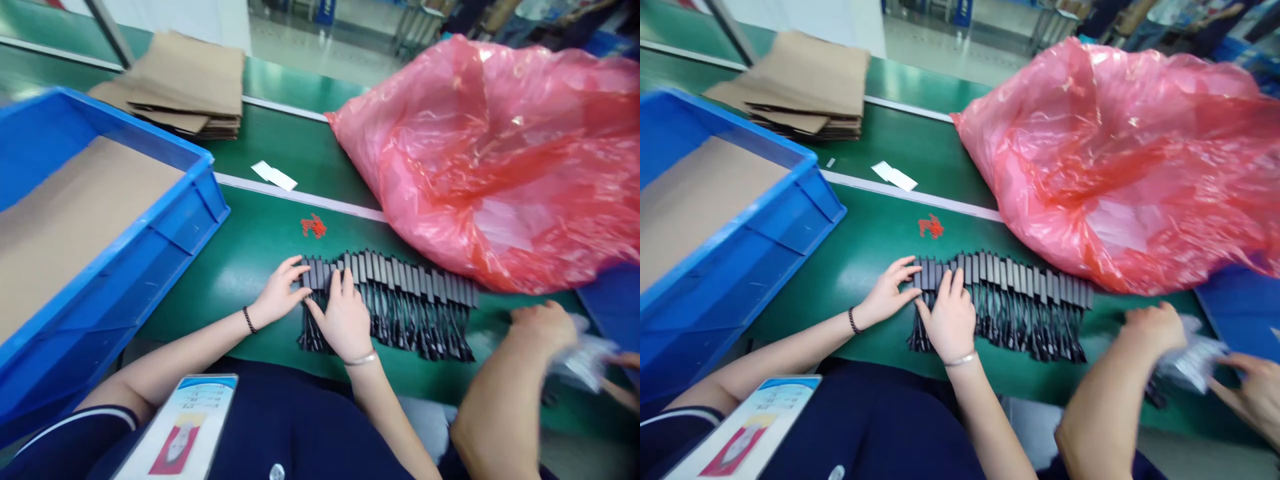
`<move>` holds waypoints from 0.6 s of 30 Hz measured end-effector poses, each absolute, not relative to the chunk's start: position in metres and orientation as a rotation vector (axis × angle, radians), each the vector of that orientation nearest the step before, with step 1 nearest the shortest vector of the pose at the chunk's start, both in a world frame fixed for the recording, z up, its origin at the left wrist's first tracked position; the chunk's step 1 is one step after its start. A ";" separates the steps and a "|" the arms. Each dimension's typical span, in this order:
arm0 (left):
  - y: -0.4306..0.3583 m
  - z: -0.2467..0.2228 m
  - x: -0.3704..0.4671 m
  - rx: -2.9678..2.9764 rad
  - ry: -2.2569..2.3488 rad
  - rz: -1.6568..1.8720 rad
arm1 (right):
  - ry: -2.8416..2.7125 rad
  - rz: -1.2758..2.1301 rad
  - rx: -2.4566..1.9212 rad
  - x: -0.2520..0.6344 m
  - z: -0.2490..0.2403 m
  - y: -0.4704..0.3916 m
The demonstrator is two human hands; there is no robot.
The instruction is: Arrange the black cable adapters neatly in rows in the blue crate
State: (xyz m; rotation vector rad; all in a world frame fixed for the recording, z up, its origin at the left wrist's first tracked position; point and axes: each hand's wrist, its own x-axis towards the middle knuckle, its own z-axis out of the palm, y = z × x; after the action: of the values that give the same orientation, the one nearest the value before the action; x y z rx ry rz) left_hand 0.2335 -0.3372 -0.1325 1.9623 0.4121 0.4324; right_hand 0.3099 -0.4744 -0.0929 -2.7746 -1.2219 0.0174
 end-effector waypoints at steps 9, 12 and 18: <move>-0.316 -0.062 0.146 2.159 0.608 0.621 | -1.912 -0.170 -2.029 0.313 -0.089 -0.489; -0.324 -0.020 0.088 2.223 0.686 0.627 | -2.285 0.013 -1.599 0.303 -0.094 -0.485; -0.270 0.066 -0.008 2.444 1.254 1.041 | -2.379 0.173 -1.306 0.283 -0.116 -0.479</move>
State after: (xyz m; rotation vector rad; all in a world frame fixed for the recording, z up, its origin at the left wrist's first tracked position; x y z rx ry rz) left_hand -0.0075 -0.2703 0.0658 2.4440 1.2539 1.0406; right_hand 0.2831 -0.4788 -0.1161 -1.3064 -2.3795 0.1725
